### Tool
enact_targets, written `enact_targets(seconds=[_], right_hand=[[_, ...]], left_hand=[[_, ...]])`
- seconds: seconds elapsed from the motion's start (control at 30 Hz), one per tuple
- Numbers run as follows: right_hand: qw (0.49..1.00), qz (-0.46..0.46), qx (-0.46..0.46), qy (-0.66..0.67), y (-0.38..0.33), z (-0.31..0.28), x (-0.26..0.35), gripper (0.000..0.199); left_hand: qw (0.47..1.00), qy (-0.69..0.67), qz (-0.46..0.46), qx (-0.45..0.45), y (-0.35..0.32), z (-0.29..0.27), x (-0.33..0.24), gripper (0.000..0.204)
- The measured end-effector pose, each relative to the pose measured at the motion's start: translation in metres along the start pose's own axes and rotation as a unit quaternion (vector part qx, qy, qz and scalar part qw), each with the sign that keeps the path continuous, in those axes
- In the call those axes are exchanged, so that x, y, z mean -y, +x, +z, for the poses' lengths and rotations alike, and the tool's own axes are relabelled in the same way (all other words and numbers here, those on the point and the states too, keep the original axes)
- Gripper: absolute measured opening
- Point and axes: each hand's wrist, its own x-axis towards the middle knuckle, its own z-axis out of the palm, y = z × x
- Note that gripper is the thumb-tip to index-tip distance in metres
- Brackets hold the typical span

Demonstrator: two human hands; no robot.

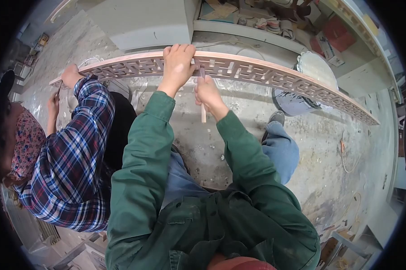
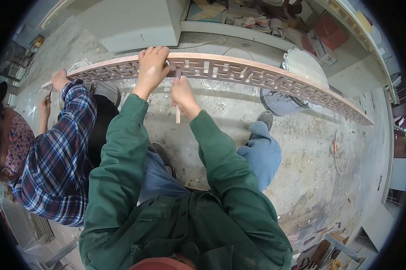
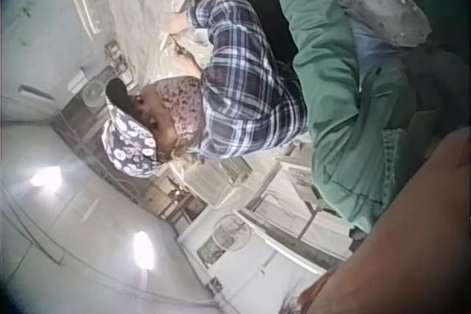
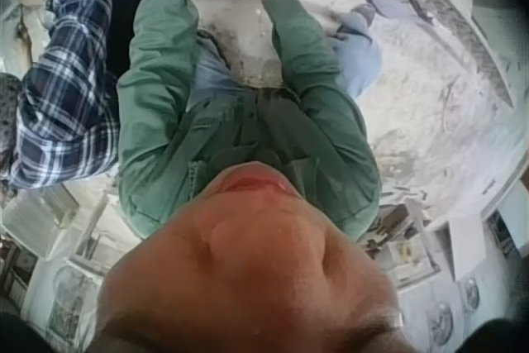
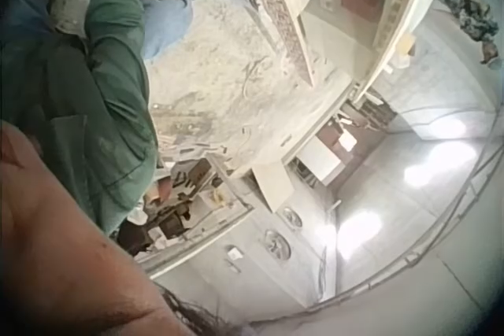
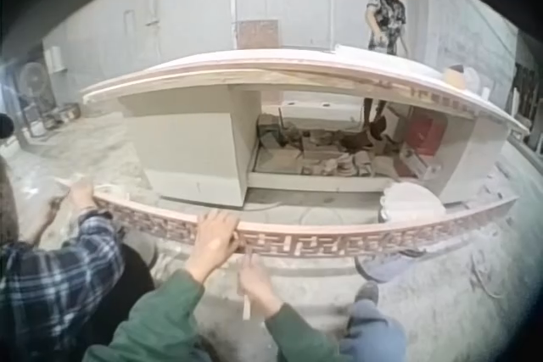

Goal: The recorder uses sandpaper to smooth the edges and decorative patterns of a carved wooden furniture component.

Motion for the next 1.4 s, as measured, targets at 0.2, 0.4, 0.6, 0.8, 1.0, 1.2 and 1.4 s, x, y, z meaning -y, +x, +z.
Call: enact_targets(seconds=[0.2,0.4,0.6,0.8,1.0,1.2,1.4], right_hand=[[0.892,-0.375,-0.167,-0.189,-0.016,0.016,-0.026,0.02],[0.99,-0.058,-0.037,-0.125,-0.015,0.002,0.0,0.031],[0.981,-0.166,-0.045,-0.086,-0.043,0.001,-0.002,0.015],[0.976,0.045,0.074,0.199,-0.078,-0.014,0.051,0.011],[0.986,-0.011,0.017,0.165,-0.038,0.008,0.051,0.009],[0.982,-0.005,0.065,0.179,-0.072,-0.005,0.039,0.012],[0.966,0.053,0.081,0.241,-0.062,-0.008,0.065,0.017]], left_hand=[[1.0,0.003,0.01,-0.013,0.003,0.003,-0.003,0.036],[1.0,-0.01,-0.001,-0.016,-0.004,0.002,0.004,0.04],[1.0,-0.01,-0.001,-0.01,-0.002,0.002,0.001,0.043],[1.0,-0.004,0.007,-0.013,-0.004,0.0,-0.001,0.041],[1.0,-0.002,0.004,-0.031,-0.001,0.005,-0.002,0.04],[1.0,-0.023,0.007,-0.014,-0.006,0.001,-0.001,0.04],[0.999,-0.002,0.014,-0.048,-0.005,0.001,-0.003,0.037]])
